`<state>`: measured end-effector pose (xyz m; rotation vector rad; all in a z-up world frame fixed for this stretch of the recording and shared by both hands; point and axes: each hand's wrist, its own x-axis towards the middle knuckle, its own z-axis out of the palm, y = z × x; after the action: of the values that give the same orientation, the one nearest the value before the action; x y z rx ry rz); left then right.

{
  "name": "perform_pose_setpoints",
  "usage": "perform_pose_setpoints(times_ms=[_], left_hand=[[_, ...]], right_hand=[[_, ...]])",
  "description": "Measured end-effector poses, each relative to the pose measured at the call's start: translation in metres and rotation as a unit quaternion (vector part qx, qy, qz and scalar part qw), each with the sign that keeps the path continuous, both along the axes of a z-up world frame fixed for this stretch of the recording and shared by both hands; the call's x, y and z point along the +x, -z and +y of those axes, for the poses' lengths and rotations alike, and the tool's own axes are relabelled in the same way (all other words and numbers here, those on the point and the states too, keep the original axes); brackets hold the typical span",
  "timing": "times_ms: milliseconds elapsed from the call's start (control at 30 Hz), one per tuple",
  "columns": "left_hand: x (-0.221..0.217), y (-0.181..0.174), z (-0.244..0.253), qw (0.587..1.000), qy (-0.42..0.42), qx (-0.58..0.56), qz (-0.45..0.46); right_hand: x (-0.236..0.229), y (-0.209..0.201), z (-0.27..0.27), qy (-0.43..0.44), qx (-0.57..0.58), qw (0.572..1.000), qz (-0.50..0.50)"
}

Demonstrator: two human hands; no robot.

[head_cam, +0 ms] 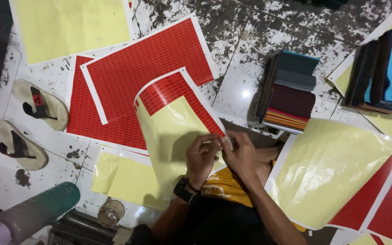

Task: The person assembles notebooks by hand, peeling red adhesive strips from yellow backing sheets and applying them to the edges of stacked blue paper. They then insert the prepared stacks into blue covers and arrange the finished notebooks on the floor.

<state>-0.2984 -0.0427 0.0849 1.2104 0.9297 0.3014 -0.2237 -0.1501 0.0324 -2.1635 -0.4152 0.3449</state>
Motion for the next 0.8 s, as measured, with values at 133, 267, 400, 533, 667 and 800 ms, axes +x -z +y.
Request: perform_pose_setpoints(times_ms=[133,267,400,533,667,800], left_hand=[[0.001,-0.007,-0.002,1.000,-0.010,0.010,0.009],[0.005,-0.011,0.001,0.999,-0.026,0.019,-0.005],[0.000,0.000,0.001,0.999,-0.026,0.020,0.012],[0.003,-0.014,0.006,0.999,-0.013,0.014,0.028],[0.006,-0.018,0.007,0.998,-0.043,-0.019,0.040],[0.007,-0.022,0.009,0.997,-0.050,-0.032,0.047]], right_hand=[[0.004,-0.003,0.004,0.001,-0.081,0.995,0.063],[0.007,-0.010,0.006,0.020,-0.082,0.992,0.096],[0.012,0.004,0.001,0.017,-0.084,0.985,0.152],[0.016,-0.018,0.006,0.020,-0.088,0.981,0.170],[0.015,-0.017,0.006,0.048,-0.064,0.973,0.217],[0.020,-0.032,0.007,0.019,-0.098,0.967,0.234]])
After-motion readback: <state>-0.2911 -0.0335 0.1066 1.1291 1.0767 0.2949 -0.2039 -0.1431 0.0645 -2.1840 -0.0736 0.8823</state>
